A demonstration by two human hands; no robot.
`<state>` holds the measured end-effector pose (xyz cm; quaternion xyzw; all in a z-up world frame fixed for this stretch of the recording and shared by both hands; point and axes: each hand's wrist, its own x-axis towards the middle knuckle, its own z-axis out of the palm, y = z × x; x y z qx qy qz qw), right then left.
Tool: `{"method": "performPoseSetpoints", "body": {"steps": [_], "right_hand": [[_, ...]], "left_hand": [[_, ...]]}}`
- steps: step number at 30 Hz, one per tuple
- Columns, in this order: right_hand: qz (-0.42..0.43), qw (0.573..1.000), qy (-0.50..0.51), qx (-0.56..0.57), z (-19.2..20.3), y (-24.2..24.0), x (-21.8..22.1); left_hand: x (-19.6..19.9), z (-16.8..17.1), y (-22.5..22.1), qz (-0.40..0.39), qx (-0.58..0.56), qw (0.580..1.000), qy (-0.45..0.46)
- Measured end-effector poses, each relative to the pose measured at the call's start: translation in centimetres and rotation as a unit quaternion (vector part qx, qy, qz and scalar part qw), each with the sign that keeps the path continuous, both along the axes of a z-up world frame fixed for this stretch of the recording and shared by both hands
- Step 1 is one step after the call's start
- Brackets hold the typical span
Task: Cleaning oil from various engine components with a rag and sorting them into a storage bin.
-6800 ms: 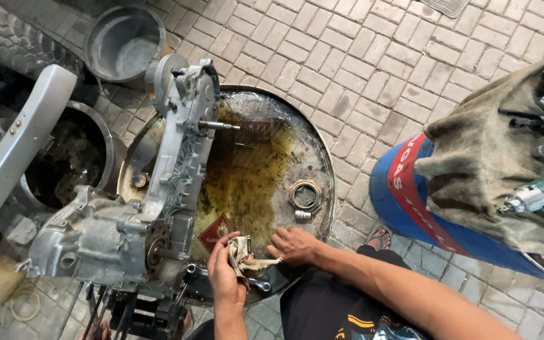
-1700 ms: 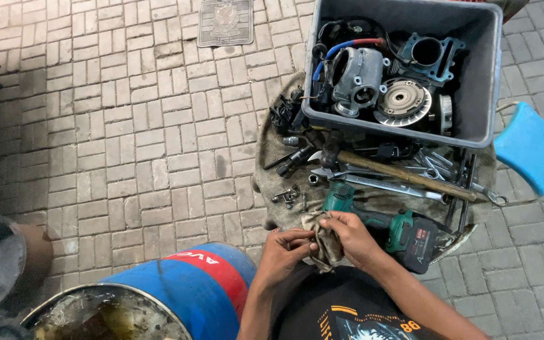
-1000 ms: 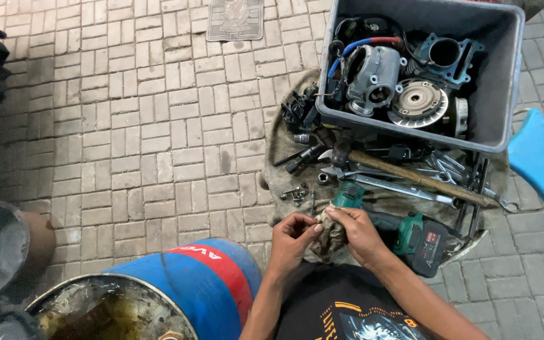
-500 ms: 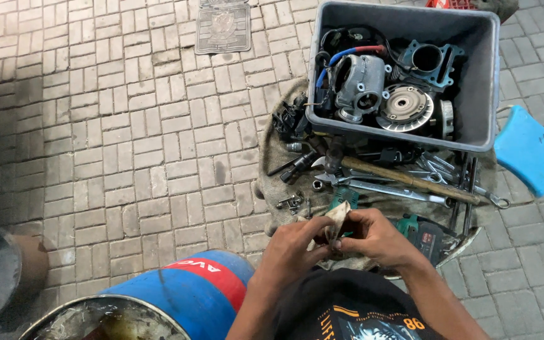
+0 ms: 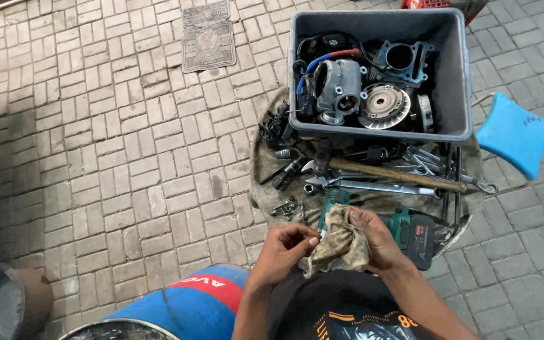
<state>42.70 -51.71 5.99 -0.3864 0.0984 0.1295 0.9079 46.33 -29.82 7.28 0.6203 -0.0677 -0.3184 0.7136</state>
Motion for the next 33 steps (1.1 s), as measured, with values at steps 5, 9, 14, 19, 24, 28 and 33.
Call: {"method": "performPoseSetpoints", "body": {"steps": [5, 9, 14, 19, 24, 28, 33], "right_hand": [[-0.027, 0.999, -0.004, 0.03, -2.6, -0.8, -1.0], [-0.025, 1.0, -0.001, -0.015, -2.8, -0.1, -1.1], [-0.075, 0.992, 0.018, -0.1, 0.6, 2.4, -0.9], [-0.099, 0.975, -0.05, -0.191, 1.6, 2.8, -0.8], [-0.108, 0.939, 0.029, -0.326, 2.6, 2.4, -0.3], [-0.088, 0.969, 0.042, -0.226, 1.9, 2.0, -0.8], [-0.187, 0.974, 0.04, -0.124, -1.4, 2.7, -1.4]], "left_hand": [[-1.0, -0.2, -1.0, 0.082, -0.155, 0.981, 0.088], [-0.9, -2.7, -1.1, 0.085, -0.064, 0.992, -0.073], [-0.3, 1.4, -1.9, 0.068, -0.103, 0.98, -0.157], [-0.4, 3.2, -2.8, 0.088, -0.034, 0.963, -0.252], [0.1, 4.2, -2.5, 0.083, -0.017, 0.951, -0.299], [1.6, 5.2, -2.2, 0.06, -0.009, 0.931, -0.36], [1.9, 5.8, -2.8, 0.044, -0.03, 0.925, -0.376]]}}
